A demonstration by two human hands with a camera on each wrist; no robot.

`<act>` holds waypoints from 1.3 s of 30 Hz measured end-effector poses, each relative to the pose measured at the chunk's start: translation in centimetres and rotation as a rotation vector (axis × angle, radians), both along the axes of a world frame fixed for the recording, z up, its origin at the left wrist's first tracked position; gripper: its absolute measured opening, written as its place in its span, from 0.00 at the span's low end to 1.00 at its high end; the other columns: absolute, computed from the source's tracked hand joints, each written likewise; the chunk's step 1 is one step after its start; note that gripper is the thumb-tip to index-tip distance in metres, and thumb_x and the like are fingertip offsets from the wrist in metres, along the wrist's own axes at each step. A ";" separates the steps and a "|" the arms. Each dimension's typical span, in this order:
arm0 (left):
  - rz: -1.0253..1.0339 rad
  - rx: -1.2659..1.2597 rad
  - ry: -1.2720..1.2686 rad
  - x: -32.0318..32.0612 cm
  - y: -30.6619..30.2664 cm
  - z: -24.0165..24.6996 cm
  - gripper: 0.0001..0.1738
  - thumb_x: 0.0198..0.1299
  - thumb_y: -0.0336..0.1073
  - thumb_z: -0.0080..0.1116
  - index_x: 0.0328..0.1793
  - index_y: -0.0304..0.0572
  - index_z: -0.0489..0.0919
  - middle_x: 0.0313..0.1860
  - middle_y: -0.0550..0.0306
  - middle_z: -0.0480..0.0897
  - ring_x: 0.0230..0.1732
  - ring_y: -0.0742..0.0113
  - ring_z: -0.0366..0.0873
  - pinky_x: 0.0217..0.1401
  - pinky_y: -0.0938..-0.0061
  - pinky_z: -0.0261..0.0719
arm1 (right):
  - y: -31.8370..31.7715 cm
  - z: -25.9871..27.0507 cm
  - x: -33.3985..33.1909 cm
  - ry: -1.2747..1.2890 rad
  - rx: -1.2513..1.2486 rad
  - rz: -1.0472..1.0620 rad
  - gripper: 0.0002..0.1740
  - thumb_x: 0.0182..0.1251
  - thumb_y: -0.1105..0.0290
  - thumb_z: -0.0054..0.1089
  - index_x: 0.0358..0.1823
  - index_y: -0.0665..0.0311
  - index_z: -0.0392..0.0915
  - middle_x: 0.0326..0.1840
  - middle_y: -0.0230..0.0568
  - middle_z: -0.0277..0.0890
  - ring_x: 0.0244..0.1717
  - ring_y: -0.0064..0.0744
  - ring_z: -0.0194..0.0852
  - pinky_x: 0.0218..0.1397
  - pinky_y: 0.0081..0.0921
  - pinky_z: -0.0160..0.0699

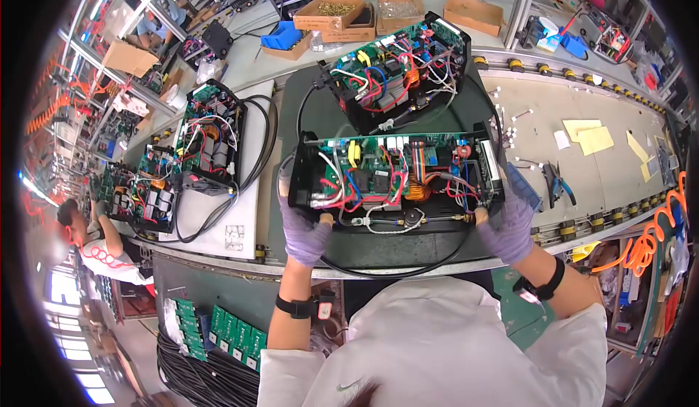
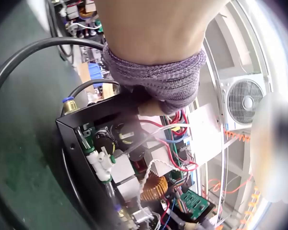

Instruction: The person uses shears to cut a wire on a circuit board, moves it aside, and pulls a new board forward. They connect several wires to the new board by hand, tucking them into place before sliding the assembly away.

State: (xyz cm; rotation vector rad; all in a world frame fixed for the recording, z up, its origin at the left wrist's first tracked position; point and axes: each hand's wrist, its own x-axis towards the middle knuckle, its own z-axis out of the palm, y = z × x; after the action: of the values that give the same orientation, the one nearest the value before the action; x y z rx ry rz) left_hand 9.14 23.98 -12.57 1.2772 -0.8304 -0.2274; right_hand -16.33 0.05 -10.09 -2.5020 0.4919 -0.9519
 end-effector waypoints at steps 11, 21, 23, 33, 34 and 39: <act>0.730 0.766 -1.007 -4.7 -3.2 6.7 0.32 0.65 0.57 0.55 0.62 0.36 0.77 0.62 0.46 0.79 0.70 0.46 0.66 0.73 0.54 0.60 | 1.7 -1.4 -3.9 -0.003 0.133 0.010 0.41 0.58 0.68 0.65 0.74 0.66 0.60 0.69 0.60 0.66 0.66 0.57 0.69 0.68 0.42 0.71; 0.733 0.387 -0.704 -3.6 -3.1 3.6 0.19 0.69 0.39 0.46 0.52 0.30 0.79 0.45 0.48 0.82 0.51 0.61 0.77 0.61 0.67 0.71 | -5.3 -5.3 -14.3 0.129 0.306 -0.641 0.19 0.64 0.60 0.61 0.54 0.60 0.80 0.54 0.51 0.79 0.54 0.52 0.78 0.58 0.41 0.77; 0.475 0.373 -0.399 -9.5 -3.1 7.3 0.19 0.67 0.40 0.49 0.55 0.34 0.78 0.44 0.51 0.81 0.48 0.60 0.77 0.57 0.68 0.74 | -7.3 -5.3 -14.4 0.291 0.310 -0.670 0.19 0.65 0.58 0.60 0.53 0.58 0.81 0.51 0.48 0.81 0.53 0.48 0.80 0.58 0.39 0.77; -0.624 0.682 -0.241 -16.5 -4.4 5.7 0.20 0.70 0.48 0.52 0.45 0.37 0.83 0.25 0.58 0.80 0.29 0.71 0.76 0.33 0.75 0.73 | -13.2 -13.0 -4.3 1.001 0.156 -0.271 0.11 0.59 0.65 0.63 0.41 0.55 0.87 0.41 0.45 0.85 0.44 0.49 0.84 0.50 0.42 0.82; -0.618 0.717 -0.179 -16.5 -4.5 5.9 0.20 0.70 0.47 0.52 0.45 0.37 0.83 0.26 0.58 0.80 0.29 0.71 0.76 0.34 0.75 0.73 | -13.1 -13.5 -3.9 0.960 0.134 -0.321 0.11 0.56 0.66 0.64 0.38 0.61 0.87 0.38 0.50 0.85 0.43 0.50 0.84 0.47 0.42 0.83; -0.625 0.586 -0.156 -15.8 -4.0 3.5 0.19 0.70 0.46 0.54 0.49 0.37 0.82 0.28 0.59 0.79 0.30 0.69 0.76 0.37 0.76 0.74 | -13.8 -14.1 -4.8 1.059 0.138 -0.177 0.13 0.55 0.65 0.65 0.38 0.62 0.87 0.38 0.54 0.84 0.44 0.51 0.85 0.48 0.41 0.83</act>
State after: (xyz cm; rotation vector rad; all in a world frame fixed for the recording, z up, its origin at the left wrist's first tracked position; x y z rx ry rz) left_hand -6.66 19.97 -9.10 1.5522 -1.3492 -0.9327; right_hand -21.15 -13.76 -24.20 -2.6724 1.0366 0.4500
